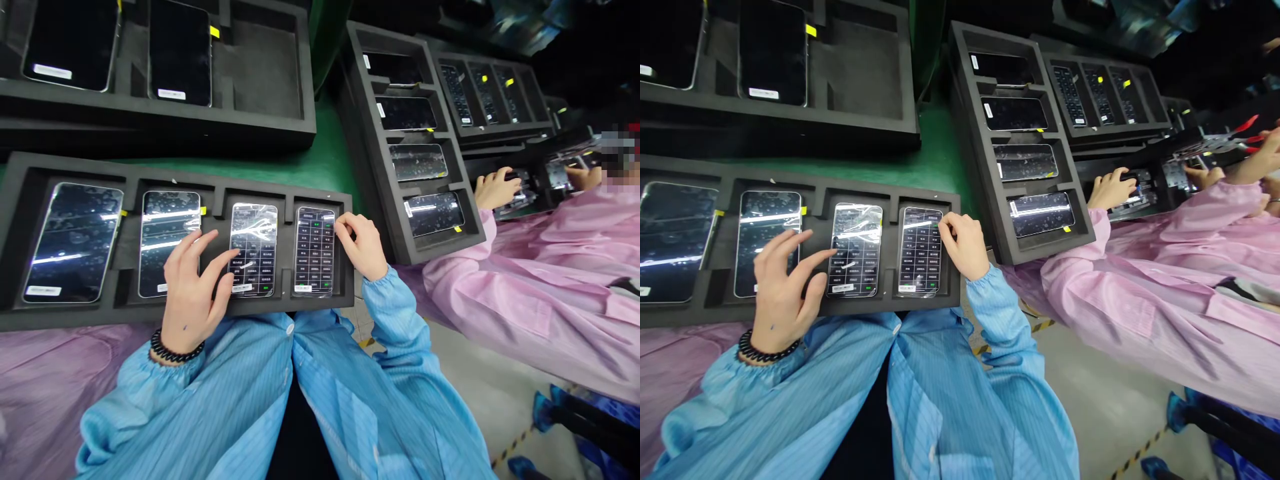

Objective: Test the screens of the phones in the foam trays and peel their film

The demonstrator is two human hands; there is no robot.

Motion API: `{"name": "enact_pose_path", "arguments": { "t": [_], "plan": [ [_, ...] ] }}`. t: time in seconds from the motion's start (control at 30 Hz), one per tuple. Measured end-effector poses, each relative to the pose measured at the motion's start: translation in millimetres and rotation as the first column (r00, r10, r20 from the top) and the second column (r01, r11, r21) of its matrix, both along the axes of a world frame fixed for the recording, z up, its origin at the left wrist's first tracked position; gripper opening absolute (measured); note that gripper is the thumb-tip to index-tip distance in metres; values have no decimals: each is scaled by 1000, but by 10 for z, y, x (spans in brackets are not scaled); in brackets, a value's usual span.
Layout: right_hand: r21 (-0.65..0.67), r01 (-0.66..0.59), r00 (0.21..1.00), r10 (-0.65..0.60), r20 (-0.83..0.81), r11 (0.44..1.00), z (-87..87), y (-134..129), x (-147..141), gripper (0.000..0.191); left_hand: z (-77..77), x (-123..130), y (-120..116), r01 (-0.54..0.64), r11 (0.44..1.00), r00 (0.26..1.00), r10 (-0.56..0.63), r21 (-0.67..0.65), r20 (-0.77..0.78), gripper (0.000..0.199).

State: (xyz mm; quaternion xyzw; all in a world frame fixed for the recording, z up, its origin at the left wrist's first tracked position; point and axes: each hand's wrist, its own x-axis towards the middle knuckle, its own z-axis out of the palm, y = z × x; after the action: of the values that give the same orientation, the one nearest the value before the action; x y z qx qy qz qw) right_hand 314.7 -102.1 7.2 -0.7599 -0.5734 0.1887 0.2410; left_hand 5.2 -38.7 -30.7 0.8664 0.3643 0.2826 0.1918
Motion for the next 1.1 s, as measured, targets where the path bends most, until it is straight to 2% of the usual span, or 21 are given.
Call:
{"name": "enact_pose_path", "arguments": {
  "t": [0.13,0.23,0.3,0.4,0.47,0.6,0.8,1.0,1.1],
  "plan": [
    [-7,-30,999,30,-20,1000,23,24,-6,26,12,-2,-2,-12,1000,1000,12,0,7,40],
    [2,-6,999,6,-36,1000,27,26,-56,22,34,-4,-15,-25,1000,999,25,-5,-21,36],
    [10,16,986,-14,-168,1000,42,14,-83,22,52,-2,-28,-34,999,998,33,-26,-51,35],
    [28,64,890,-44,-454,998,83,-16,-82,27,77,7,-43,-52,998,997,49,-46,-64,35],
    [26,114,852,-84,-517,993,94,-32,-63,30,89,18,-47,-67,996,996,64,-51,-59,33],
    [-24,158,871,-151,-468,987,27,-45,-41,31,97,36,-48,-76,996,996,73,-56,-57,33],
    [-34,159,887,-158,-435,987,-89,-47,-69,32,93,46,-45,-83,994,996,80,-64,-51,34],
    [-9,149,933,-143,-330,989,-86,-39,-94,19,101,35,-38,-77,996,995,74,-38,-63,33],
    [2,135,967,-131,-217,991,-74,-32,-107,14,74,27,-33,-70,997,995,69,-24,-70,33]
  ]
}}
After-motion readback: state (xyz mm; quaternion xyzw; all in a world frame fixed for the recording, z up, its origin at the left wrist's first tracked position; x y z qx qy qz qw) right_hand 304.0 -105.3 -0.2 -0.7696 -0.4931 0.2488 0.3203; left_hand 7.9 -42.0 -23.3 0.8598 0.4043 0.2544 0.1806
